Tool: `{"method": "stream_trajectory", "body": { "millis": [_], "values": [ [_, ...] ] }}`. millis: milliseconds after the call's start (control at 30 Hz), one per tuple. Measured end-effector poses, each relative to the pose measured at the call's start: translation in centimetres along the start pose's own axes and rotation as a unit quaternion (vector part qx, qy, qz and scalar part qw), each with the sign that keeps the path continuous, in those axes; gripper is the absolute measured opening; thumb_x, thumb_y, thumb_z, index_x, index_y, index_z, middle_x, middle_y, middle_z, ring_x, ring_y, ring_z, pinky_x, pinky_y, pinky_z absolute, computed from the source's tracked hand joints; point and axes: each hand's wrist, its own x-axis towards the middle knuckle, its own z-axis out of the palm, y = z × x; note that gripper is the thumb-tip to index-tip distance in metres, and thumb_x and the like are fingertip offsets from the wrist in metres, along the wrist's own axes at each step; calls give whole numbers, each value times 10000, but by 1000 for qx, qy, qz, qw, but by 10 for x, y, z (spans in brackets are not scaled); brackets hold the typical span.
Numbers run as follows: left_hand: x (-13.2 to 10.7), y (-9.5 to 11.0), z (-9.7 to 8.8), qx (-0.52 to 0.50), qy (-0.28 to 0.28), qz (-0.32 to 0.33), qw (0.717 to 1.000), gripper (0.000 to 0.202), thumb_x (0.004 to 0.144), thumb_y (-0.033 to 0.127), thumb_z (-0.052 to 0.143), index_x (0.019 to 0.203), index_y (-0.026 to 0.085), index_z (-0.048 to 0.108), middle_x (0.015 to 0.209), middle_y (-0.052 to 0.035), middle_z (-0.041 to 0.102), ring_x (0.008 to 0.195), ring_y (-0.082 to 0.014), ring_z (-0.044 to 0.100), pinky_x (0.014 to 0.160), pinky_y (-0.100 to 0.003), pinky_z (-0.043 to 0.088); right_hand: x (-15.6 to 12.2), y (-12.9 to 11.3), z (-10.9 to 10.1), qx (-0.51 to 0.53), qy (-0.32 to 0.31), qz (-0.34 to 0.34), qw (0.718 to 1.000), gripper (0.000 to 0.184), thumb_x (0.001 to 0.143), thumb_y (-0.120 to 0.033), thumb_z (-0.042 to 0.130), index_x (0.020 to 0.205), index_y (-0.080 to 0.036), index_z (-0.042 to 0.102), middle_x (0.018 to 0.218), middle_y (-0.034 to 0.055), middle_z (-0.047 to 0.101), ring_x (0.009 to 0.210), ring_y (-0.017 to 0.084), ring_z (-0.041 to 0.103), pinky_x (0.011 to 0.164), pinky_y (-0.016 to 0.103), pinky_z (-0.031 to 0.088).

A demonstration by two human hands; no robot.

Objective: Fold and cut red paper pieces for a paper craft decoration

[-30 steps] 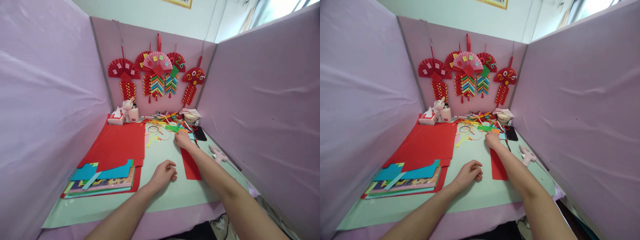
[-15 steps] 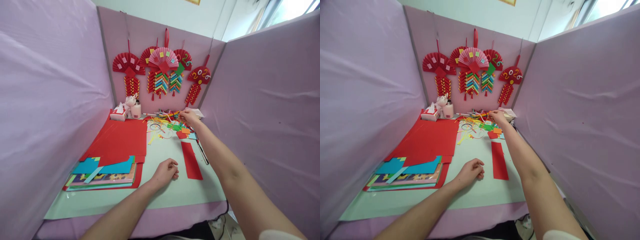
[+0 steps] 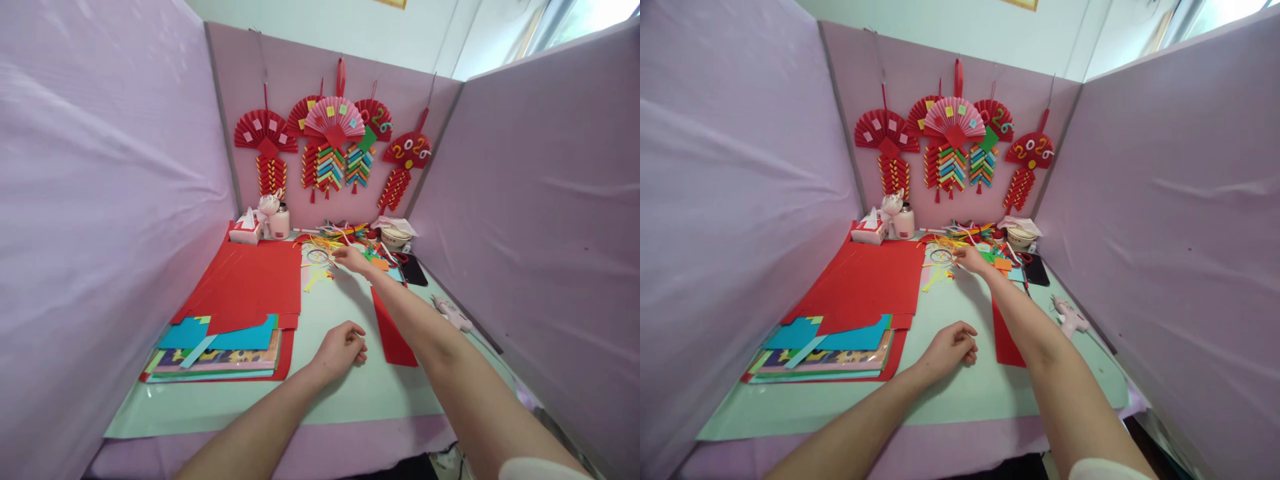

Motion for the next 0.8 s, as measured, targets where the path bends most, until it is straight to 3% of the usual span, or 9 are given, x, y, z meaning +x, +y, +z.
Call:
{"method": "stream_trajectory", "body": {
  "millis": [200,333,433,500,600,700,800],
  "values": [
    [-1,2,0,2,-5,-2,1000,160,740,154,507,899,157,526,691,-5,593,567,-127,619,562,-262,486,-26,21,-4,-145,-39,14,989,284,786,-91,525,999,-173,694,1057,54,710,958,158,639,857,244,449],
    [-2,0,1,12,-9,8,1000,182,750,145,480,926,157,524,709,-12,596,587,-135,624,573,-264,495,-58,14,-14,-203,-61,-3,977,237,832,-171,532,1003,-166,696,1043,64,713,969,174,639,857,240,436],
    [-9,7,-2,97,-2,61,993,187,786,167,468,953,171,553,742,-23,623,626,-148,623,615,-283,499,-93,6,-18,-234,-67,-20,970,260,848,-222,535,1058,-165,677,1089,84,693,1021,197,621,894,260,413],
    [-14,16,-8,219,28,123,968,194,828,205,470,977,187,592,825,-52,663,750,-182,635,722,-322,497,-117,4,-17,-249,-63,-22,966,287,854,-237,531,1095,-148,658,1131,112,670,1054,221,603,909,282,403],
    [-19,30,-23,404,85,163,896,239,851,218,489,1045,170,620,1072,-127,659,1063,-258,576,952,-396,411,-142,9,-12,-282,-53,-29,958,288,874,-261,511,1094,-135,649,1113,125,663,1065,233,586,910,284,391],
    [-16,39,-42,535,119,100,830,359,815,234,578,1159,133,591,1362,-184,496,1330,-322,352,1109,-479,205,-154,14,-5,-317,-49,-31,947,273,894,-285,488,1075,-158,647,1079,112,666,1039,225,583,867,268,397],
    [-11,42,-61,604,131,4,786,611,780,371,644,1318,129,483,1509,-188,281,1418,-327,165,1134,-514,85,-156,14,0,-326,-53,-38,943,255,892,-289,496,1063,-174,646,1081,103,662,1030,224,577,852,267,397]
  ]
}}
